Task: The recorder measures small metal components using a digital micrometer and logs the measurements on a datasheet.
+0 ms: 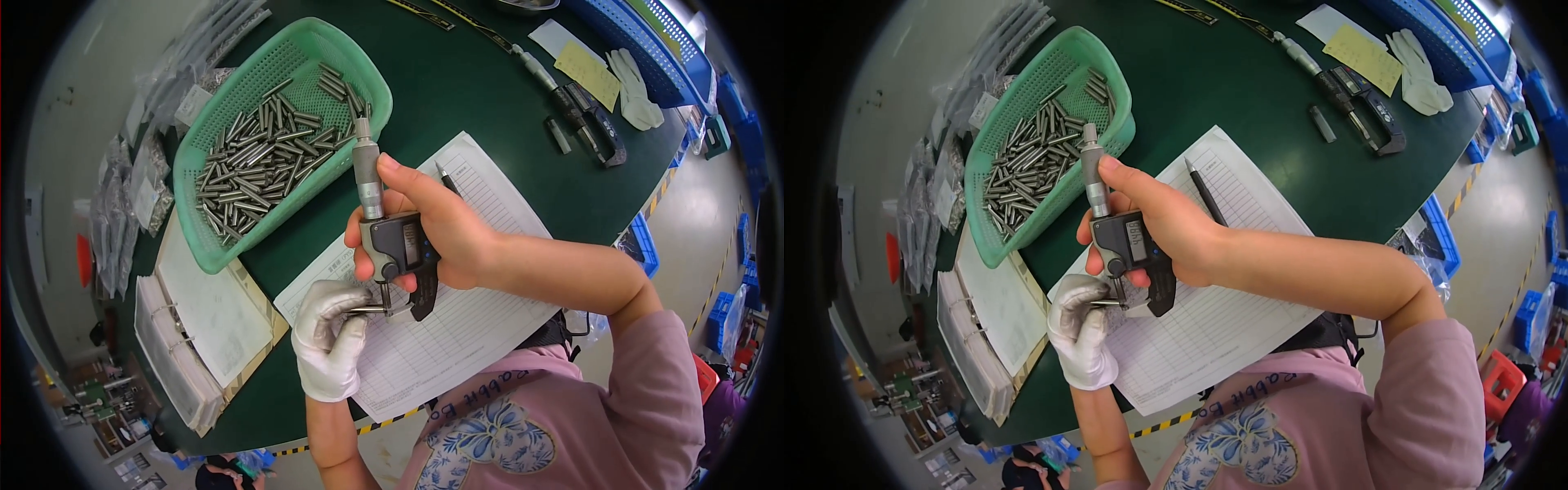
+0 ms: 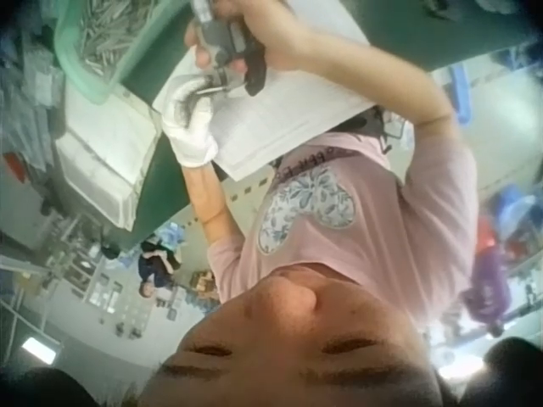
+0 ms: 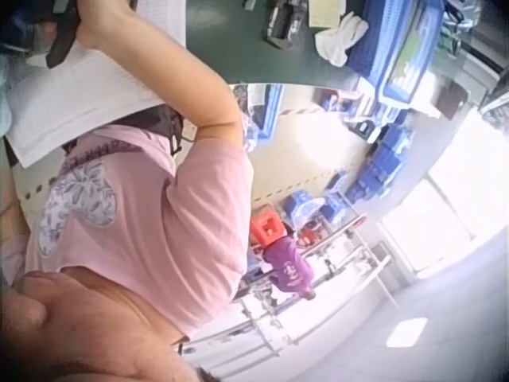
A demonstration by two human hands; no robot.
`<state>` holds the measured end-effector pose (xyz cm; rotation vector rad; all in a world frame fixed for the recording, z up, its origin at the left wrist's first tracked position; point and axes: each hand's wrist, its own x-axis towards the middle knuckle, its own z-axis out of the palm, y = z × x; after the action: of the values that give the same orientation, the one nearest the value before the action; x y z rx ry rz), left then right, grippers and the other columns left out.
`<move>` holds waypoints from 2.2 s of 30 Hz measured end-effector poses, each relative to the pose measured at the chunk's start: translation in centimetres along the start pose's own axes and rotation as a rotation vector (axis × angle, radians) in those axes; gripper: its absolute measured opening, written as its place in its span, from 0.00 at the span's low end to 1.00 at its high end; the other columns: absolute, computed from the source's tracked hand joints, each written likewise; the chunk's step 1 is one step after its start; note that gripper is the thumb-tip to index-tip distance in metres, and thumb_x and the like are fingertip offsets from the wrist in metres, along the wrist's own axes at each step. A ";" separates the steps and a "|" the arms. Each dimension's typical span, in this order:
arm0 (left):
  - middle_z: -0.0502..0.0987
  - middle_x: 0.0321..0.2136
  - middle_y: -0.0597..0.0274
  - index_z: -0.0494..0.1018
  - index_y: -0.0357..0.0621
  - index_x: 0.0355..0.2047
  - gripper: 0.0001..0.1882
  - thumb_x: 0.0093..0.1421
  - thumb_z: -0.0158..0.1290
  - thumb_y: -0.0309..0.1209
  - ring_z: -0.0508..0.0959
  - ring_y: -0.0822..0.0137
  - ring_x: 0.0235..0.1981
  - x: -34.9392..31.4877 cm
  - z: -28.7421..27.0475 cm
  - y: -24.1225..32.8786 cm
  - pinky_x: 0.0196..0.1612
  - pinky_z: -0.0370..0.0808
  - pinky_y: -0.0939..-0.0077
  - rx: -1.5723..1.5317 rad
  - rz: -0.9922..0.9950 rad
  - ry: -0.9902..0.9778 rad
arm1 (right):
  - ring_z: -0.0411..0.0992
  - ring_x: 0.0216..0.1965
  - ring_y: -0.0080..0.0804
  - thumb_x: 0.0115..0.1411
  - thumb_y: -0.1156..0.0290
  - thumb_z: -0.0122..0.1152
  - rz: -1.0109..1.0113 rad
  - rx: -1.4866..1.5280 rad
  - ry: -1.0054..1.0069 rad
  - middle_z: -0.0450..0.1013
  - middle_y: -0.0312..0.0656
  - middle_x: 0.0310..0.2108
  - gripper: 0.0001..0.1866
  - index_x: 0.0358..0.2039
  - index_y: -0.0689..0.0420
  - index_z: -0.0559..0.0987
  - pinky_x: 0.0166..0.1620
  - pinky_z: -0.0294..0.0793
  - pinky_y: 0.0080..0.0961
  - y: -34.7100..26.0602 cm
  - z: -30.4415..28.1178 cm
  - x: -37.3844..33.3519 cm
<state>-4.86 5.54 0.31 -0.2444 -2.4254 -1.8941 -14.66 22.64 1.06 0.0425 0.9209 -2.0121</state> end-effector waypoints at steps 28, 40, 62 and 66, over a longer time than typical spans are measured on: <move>0.69 0.29 0.60 0.67 0.38 0.31 0.10 0.50 0.56 0.25 0.68 0.78 0.23 -0.1 1.2 -0.4 0.23 0.63 0.88 -0.457 -0.151 0.155 | 0.64 0.14 0.23 0.58 0.40 0.31 -0.031 0.044 -0.001 0.72 0.45 0.21 0.33 0.30 0.60 0.72 0.17 0.63 0.17 0.1 -0.1 -0.2; 0.69 0.31 0.56 0.67 0.36 0.31 0.12 0.49 0.56 0.28 0.70 0.69 0.32 0.1 1.6 0.3 0.38 0.68 0.76 -0.687 -0.275 0.165 | 0.63 0.12 0.24 0.57 0.41 0.34 -0.045 0.062 0.006 0.73 0.43 0.21 0.33 0.32 0.62 0.73 0.17 0.63 0.16 0.2 0.0 -0.2; 0.70 0.31 0.60 0.69 0.37 0.30 0.09 0.48 0.55 0.25 0.70 0.74 0.28 0.0 0.1 1.0 0.32 0.66 0.86 -0.432 -0.179 0.301 | 0.65 0.14 0.27 0.58 0.42 0.25 -0.019 0.115 -0.025 0.72 0.49 0.22 0.34 0.32 0.61 0.71 0.16 0.65 0.18 0.1 -0.3 -0.1; 0.69 0.29 0.61 0.69 0.37 0.28 0.03 0.51 0.49 0.21 0.70 0.72 0.28 3.1 -3.7 1.2 0.33 0.67 0.80 0.306 0.012 0.560 | 0.66 0.14 0.29 0.56 0.53 0.30 -0.055 0.071 -0.008 0.72 0.50 0.24 0.25 0.33 0.61 0.71 0.18 0.66 0.19 0.1 -0.6 -0.4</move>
<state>-7.90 2.48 2.76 0.2528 -2.2512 -1.3184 -14.49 23.27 0.73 0.0493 0.8540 -2.0945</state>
